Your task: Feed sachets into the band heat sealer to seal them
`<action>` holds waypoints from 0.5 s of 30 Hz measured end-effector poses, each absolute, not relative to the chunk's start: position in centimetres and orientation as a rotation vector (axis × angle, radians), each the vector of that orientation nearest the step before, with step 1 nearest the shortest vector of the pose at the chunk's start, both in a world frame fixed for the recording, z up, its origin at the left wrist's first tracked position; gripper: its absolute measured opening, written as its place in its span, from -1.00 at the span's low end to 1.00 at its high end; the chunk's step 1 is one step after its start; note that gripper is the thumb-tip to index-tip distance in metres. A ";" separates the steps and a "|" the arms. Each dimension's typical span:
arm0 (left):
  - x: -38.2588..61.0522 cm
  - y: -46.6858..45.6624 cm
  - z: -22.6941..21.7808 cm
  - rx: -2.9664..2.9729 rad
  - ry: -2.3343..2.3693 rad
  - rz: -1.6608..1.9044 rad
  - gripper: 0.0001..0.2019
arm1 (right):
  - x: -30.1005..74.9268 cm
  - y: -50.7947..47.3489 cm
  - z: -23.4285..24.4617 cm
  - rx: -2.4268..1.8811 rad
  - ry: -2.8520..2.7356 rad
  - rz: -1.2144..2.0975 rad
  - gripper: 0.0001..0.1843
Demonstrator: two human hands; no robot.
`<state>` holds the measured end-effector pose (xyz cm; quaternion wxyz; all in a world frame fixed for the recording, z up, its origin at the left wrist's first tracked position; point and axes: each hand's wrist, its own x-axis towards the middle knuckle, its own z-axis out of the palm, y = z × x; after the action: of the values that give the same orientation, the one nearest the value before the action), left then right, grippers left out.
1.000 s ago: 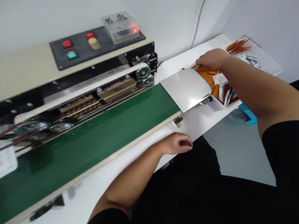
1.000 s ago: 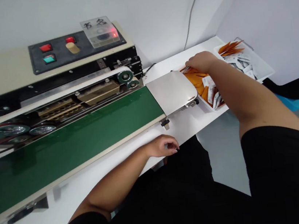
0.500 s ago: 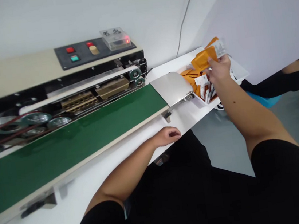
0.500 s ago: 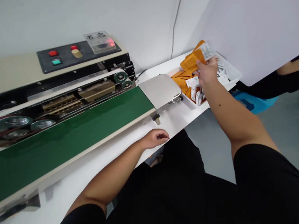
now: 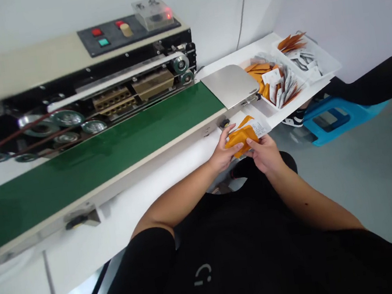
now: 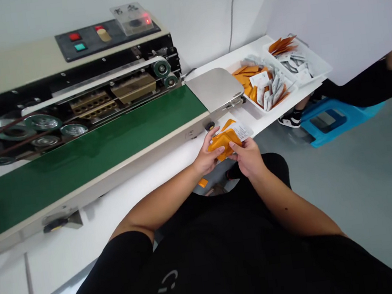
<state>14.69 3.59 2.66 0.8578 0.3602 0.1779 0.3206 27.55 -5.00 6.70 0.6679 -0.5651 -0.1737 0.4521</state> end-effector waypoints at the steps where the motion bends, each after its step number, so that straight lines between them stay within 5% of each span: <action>1: 14.8 3.5 2.5 0.752 0.400 0.679 -0.13 | 27.6 -5.1 6.3 -1.306 -0.392 1.053 -0.36; 5: 15.3 3.5 1.7 0.721 0.445 0.689 -0.28 | 29.1 -5.2 5.9 -1.463 -0.471 1.120 -0.39; 15: 12.5 4.8 1.5 0.762 0.513 0.715 -0.33 | 30.6 -3.4 5.6 -1.477 -0.752 0.651 -0.68</action>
<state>12.53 4.81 1.52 0.8354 0.3597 0.2421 0.3378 30.57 -3.43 5.63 0.6293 -0.6447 -0.3282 0.2840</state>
